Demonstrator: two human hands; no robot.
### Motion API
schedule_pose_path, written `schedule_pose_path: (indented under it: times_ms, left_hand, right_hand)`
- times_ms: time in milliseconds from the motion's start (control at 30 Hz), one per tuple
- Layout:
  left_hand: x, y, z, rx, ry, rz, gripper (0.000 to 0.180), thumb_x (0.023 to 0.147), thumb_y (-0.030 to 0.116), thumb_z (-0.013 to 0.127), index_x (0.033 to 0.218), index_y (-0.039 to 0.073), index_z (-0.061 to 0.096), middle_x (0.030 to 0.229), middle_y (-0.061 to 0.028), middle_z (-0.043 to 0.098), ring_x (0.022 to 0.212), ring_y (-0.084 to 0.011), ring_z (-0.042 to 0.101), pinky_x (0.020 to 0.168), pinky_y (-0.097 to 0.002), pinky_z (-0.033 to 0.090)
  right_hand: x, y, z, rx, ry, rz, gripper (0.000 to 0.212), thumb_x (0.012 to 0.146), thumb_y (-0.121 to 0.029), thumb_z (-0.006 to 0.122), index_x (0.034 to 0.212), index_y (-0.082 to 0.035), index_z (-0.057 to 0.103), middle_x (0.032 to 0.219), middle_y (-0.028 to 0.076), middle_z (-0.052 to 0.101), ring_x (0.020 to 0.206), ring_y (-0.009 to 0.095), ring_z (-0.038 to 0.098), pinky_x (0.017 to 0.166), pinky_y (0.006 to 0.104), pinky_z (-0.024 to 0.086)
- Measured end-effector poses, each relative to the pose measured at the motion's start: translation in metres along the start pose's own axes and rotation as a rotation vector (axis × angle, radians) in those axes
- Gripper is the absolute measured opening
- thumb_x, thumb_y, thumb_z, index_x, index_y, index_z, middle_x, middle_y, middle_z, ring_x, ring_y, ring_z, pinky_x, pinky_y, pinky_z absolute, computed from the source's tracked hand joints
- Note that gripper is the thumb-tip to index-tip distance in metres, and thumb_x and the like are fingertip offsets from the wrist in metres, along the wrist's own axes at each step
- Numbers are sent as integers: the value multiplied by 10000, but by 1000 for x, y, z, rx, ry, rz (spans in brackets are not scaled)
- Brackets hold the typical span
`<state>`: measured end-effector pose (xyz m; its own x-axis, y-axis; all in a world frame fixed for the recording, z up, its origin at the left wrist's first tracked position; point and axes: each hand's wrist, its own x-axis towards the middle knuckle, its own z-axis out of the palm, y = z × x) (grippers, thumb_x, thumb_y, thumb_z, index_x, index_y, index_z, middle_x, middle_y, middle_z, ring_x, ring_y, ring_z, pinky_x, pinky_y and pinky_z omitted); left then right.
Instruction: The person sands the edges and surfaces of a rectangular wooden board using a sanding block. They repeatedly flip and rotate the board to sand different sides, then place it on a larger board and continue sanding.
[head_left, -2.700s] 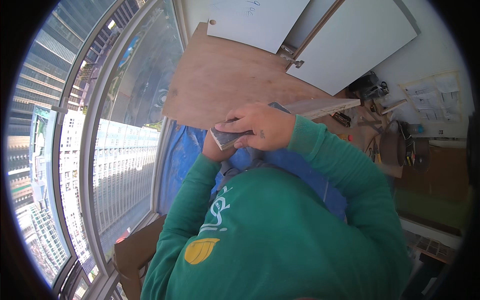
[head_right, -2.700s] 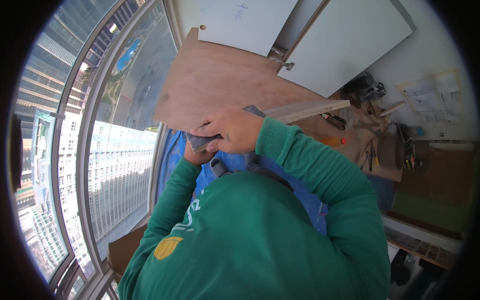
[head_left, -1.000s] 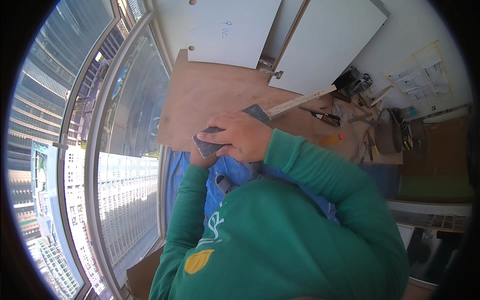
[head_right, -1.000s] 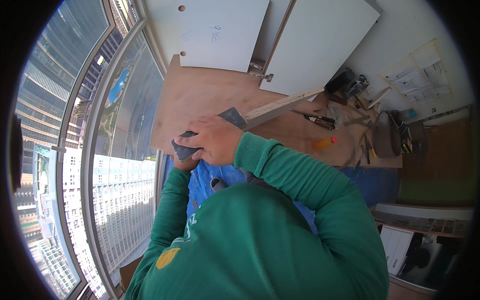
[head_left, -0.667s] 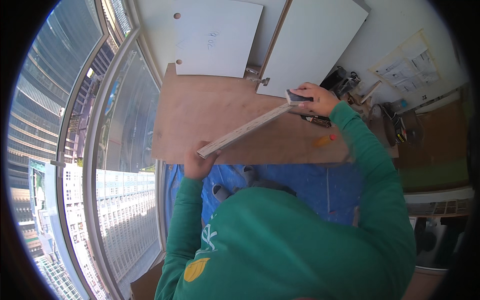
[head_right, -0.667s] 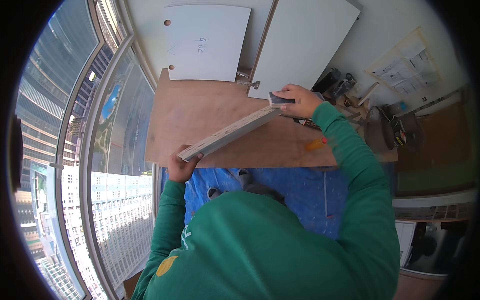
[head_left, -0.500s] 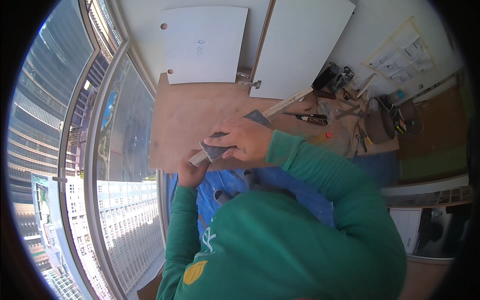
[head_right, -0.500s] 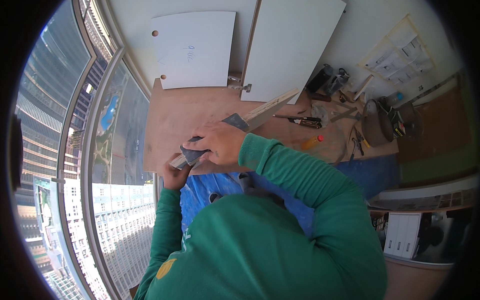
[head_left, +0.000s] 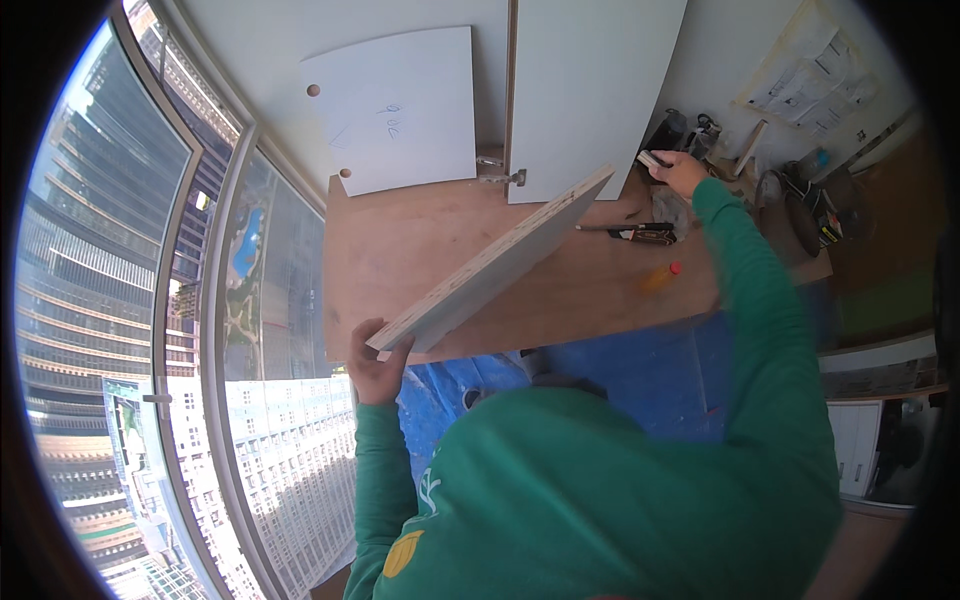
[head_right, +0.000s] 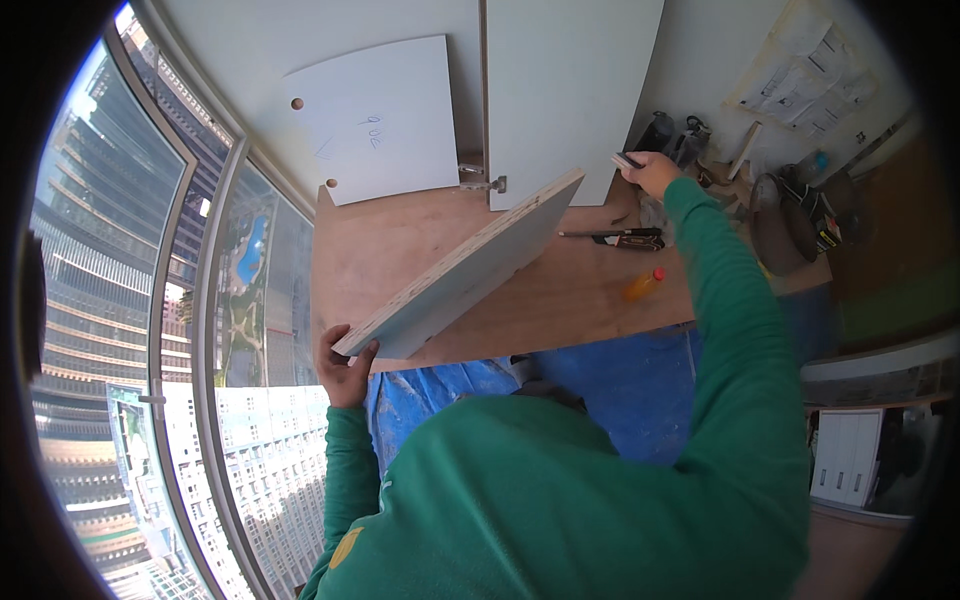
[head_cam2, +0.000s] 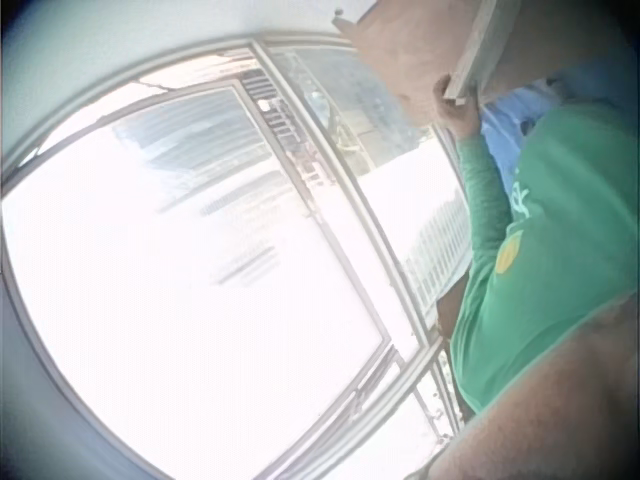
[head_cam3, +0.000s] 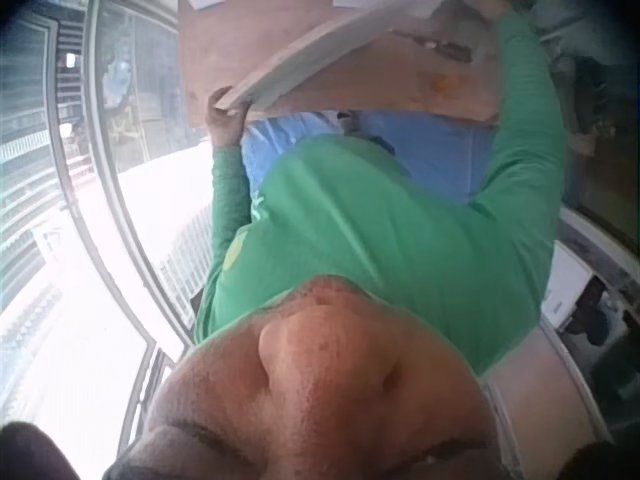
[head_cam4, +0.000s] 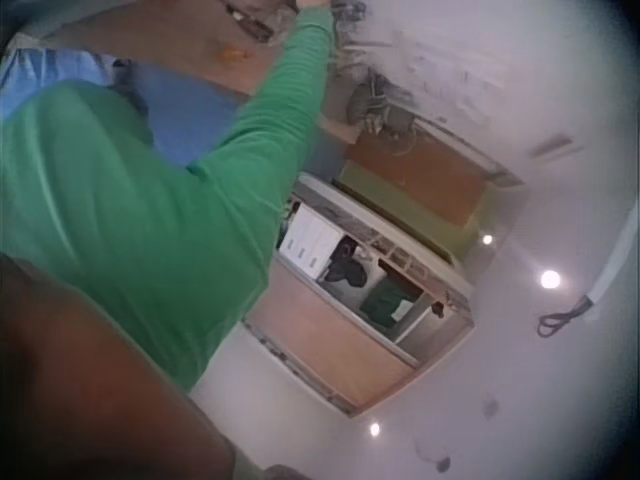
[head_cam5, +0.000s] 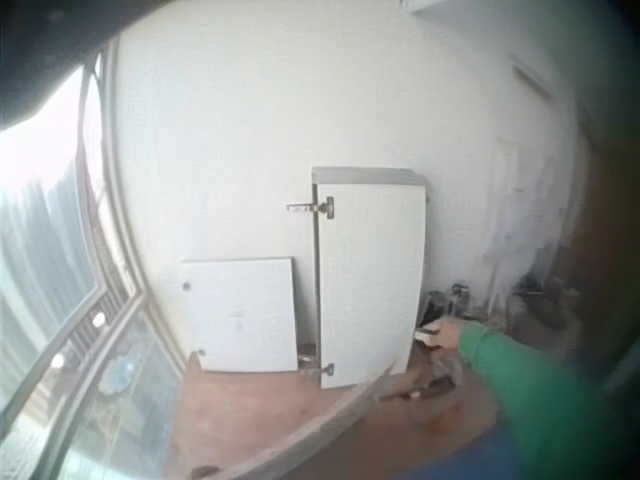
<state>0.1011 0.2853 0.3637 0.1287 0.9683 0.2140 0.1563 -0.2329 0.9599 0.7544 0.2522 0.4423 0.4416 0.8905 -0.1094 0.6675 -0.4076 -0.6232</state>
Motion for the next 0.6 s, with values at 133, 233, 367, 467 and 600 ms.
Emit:
schedule_pose_path:
  times_ms: [133,233,367,467,600]
  left_hand:
    - [23,28,-16,355,24,45,360,822,69,886,1143,9,734,1019,-121,753,965,-204,743,827,-336,586]
    - [42,56,-21,656,-143,232,334,818,137,885,1107,27,759,961,-116,744,873,-262,736,764,-387,580]
    - [68,92,3,944,-379,256,290,842,202,866,1037,17,758,941,-147,742,850,-329,735,754,-420,580]
    - [77,106,50,908,-424,207,282,879,224,833,1042,17,731,934,-170,736,856,-367,737,752,-438,578]
    - [92,101,131,924,-427,210,304,919,298,788,1054,42,697,931,-174,733,846,-393,724,733,-480,570]
  right_hand:
    - [-46,63,134,312,-63,132,484,981,-285,743,1399,-50,673,1214,151,757,1118,225,685,999,369,500]
    - [-77,96,211,108,-245,266,568,970,-340,741,1445,-55,616,1256,164,719,1166,311,676,1025,399,503]
    - [-86,113,267,-328,-220,301,679,984,-350,700,1568,-114,448,1443,164,585,1321,372,577,1108,475,472]
    - [-79,125,272,-452,-279,318,730,993,-344,677,1621,-151,357,1521,161,510,1400,378,504,1158,517,429]
    - [-61,138,269,-469,-327,416,749,993,-350,676,1634,-154,340,1569,163,469,1448,371,457,1190,509,396]
